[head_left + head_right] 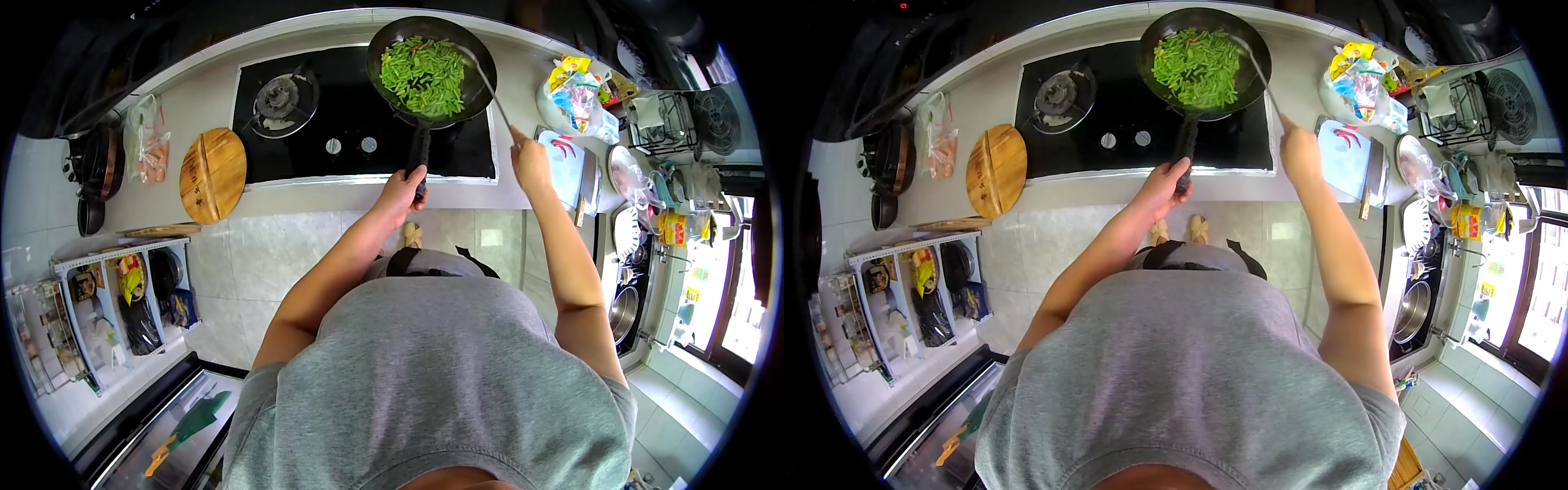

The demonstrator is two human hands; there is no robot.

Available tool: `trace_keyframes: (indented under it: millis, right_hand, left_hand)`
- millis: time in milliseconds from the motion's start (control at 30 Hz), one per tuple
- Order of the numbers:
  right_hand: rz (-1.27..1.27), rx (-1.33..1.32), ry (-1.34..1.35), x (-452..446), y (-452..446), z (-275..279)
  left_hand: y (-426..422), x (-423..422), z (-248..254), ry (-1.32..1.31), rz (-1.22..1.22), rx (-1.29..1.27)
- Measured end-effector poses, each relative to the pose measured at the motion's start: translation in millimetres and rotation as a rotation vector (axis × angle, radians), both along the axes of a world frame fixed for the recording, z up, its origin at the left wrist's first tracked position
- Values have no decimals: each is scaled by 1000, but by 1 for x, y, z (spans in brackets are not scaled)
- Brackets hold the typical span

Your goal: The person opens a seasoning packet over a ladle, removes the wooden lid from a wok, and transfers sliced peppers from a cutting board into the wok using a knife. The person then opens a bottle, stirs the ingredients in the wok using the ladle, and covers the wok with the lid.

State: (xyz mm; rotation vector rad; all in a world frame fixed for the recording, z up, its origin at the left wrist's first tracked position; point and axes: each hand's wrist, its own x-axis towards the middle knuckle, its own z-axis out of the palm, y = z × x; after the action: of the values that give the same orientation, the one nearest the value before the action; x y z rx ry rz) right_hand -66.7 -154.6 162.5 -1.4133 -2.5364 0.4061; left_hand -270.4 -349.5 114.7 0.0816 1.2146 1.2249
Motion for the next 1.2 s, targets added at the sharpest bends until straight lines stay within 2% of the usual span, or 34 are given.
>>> trace_keyframes:
  millis: [33,67,167,233,300,400,433,500,533,600,667,767,867,967,1033,1067,1133,1200]
  right_hand:
    - [19,-15,-9,4,-8,-2]
    - [-7,-201,52,9,-14,0]
    - [-91,-323,162,14,-3,-3]
    - [-82,-255,163,1,22,-9]
    - [-144,-362,214,-21,46,-3]
    - [-46,-516,148,-53,60,12]
    - [-48,-518,151,-53,61,22]
    - [224,-326,-74,-51,64,47]
    - [321,-197,-105,-44,57,68]
    - [351,-94,-263,-28,49,109]
    - [378,12,-289,-7,38,143]
    - [341,43,-368,11,14,194]
    - [330,-80,-415,19,6,202]
    - [321,-49,-320,16,12,147]
    - [163,46,-356,1,22,84]
    - [161,46,-354,-4,21,68]
    - [91,-25,-101,-13,18,52]
    - [34,-23,-107,-12,11,45]
  left_hand:
    - [0,0,0,5,-5,-2]
    - [1,-1,1,11,-8,-2]
    - [1,-2,0,2,-3,-13]
    - [0,-2,0,-3,1,0]
    - [0,-2,-1,-6,2,18]
    - [-1,-2,-3,-24,-2,36]
    - [-1,-3,-2,-22,-4,28]
    - [-1,-3,0,-21,-7,16]
    - [-1,-3,2,-27,-2,24]
    - [-2,-3,1,-34,0,28]
    - [-2,-4,-1,-51,7,37]
    - [-1,-3,0,-60,15,35]
    - [0,-3,-2,-51,15,13]
    - [1,-2,-7,-52,24,12]
    - [1,-1,-4,-36,26,4]
    - [1,-1,-4,-21,32,-5]
    - [0,-3,-5,-24,22,13]
    - [1,-2,-4,-35,23,28]
